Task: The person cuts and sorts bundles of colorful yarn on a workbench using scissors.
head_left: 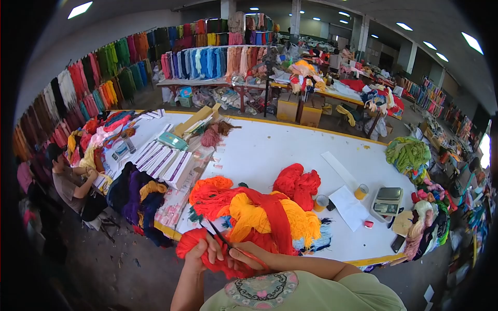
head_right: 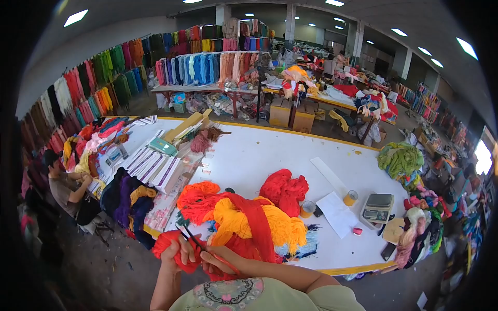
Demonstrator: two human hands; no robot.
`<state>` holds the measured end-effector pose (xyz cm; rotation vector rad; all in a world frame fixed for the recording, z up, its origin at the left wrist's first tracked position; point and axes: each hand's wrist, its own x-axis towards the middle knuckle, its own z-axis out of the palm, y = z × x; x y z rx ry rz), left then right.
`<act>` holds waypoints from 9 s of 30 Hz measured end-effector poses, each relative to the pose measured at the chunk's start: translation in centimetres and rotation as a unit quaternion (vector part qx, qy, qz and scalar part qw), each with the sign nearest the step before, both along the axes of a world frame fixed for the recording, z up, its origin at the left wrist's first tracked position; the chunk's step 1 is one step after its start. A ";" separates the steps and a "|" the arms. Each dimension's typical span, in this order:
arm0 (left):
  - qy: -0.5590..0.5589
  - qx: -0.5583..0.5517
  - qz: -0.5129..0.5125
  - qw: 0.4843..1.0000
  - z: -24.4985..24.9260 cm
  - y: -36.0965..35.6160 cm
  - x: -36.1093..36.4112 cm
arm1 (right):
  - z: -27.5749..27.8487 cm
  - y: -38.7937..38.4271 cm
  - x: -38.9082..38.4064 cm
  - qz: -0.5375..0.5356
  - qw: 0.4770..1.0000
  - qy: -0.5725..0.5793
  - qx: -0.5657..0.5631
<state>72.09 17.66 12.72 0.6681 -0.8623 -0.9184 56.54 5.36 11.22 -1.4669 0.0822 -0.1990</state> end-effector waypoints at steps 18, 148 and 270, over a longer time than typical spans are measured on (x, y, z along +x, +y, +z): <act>0.050 -0.024 0.104 0.993 0.3 -1.3 -0.7 | 2.8 0.0 -1.9 0.023 0.989 0.140 0.029; 0.071 -0.012 0.159 0.985 1.3 -1.6 -3.6 | 6.6 -1.9 -3.1 0.093 0.956 0.104 -0.259; -0.419 0.355 0.073 0.832 -4.5 -29.7 -0.6 | -17.3 -17.6 -29.8 -0.641 0.751 0.146 0.070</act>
